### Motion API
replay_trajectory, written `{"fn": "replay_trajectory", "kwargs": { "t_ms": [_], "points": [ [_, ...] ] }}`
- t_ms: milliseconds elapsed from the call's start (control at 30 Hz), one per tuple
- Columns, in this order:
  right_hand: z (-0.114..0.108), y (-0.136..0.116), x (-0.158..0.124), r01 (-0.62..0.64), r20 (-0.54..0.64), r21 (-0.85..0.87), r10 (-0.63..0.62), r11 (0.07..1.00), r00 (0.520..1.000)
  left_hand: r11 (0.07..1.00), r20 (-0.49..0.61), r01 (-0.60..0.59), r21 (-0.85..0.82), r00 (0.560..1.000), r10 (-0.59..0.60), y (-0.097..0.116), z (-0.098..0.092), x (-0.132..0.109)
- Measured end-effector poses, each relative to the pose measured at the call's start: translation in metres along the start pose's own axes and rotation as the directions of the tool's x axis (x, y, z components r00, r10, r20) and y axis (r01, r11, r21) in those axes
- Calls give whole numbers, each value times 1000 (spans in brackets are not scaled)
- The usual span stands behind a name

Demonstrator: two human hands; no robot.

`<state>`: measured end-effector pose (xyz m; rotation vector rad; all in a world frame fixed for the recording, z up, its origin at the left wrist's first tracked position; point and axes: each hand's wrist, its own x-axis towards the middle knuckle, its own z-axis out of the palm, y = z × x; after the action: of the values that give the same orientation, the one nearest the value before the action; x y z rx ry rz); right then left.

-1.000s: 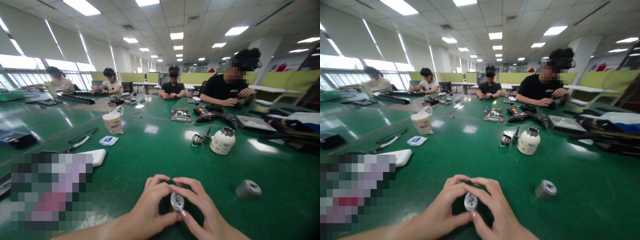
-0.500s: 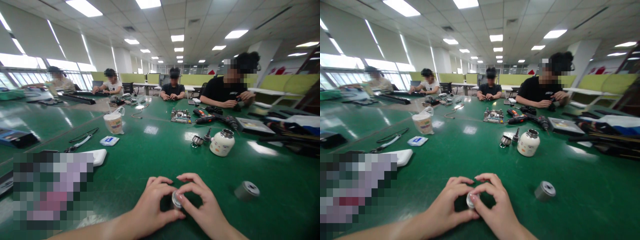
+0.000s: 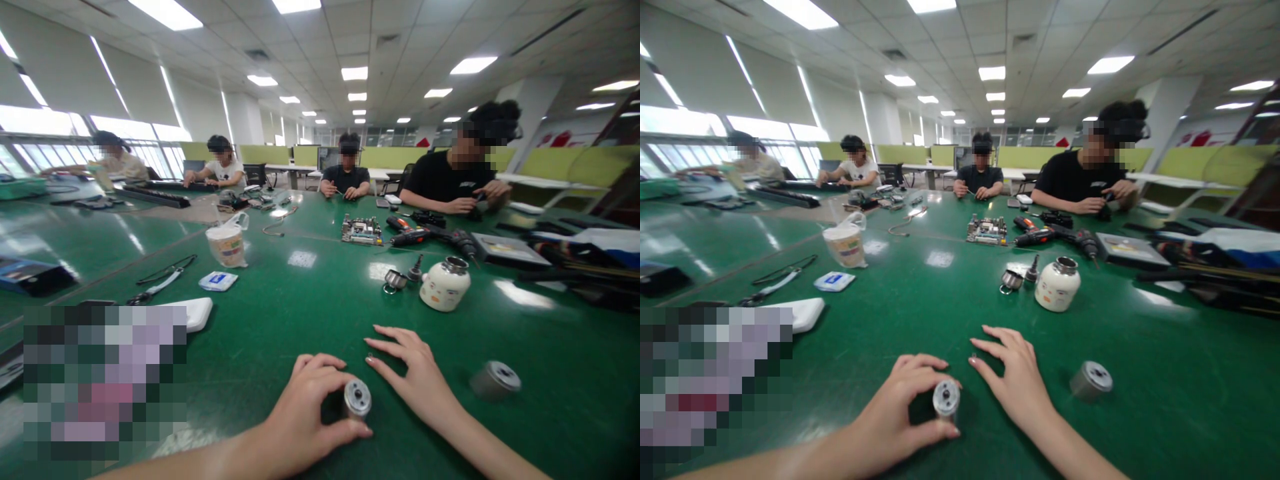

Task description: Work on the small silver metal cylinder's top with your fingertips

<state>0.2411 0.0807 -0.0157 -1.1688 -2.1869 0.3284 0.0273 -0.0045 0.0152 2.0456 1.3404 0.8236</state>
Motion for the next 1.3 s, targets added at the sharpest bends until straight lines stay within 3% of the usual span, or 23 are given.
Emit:
{"fn": "replay_trajectory", "kwargs": {
  "t_ms": [100, 200, 300, 500, 767, 967, 1167, 1300],
  "points": [
    [-2, -3, 0, 16, -8, 23, -16, 1000, 1000, 1000, -3, 4, -4, 1000, -4, 0, 0, 0],
    [-5, -15, -3, 51, -127, 162, -30, 986, 991, 1000, -3, -8, 2, 1000, 8, -1, 0, 0],
    [-7, -33, -11, 163, -210, 308, -100, 937, 973, 999, 13, -41, 8, 999, 41, -2, 0, -1],
    [-4, -54, -22, 272, -131, 426, -239, 863, 962, 997, -21, -74, 2, 997, 74, -4, 2, -1],
    [-8, -56, -24, 212, -30, 445, -223, 870, 974, 995, -40, -92, 34, 995, 93, -6, 5, -1],
    [-5, -49, -31, 133, -196, 466, -45, 875, 980, 998, -2, -64, 26, 998, 64, -2, 2, 0],
    [0, -57, -27, 230, -243, 459, -128, 858, 962, 997, 0, -79, 20, 997, 79, -3, 2, 0],
    [-1, -58, -20, 241, -337, 495, -71, 835, 939, 998, 6, -67, 23, 998, 66, -2, 1, 0]
  ]
}}
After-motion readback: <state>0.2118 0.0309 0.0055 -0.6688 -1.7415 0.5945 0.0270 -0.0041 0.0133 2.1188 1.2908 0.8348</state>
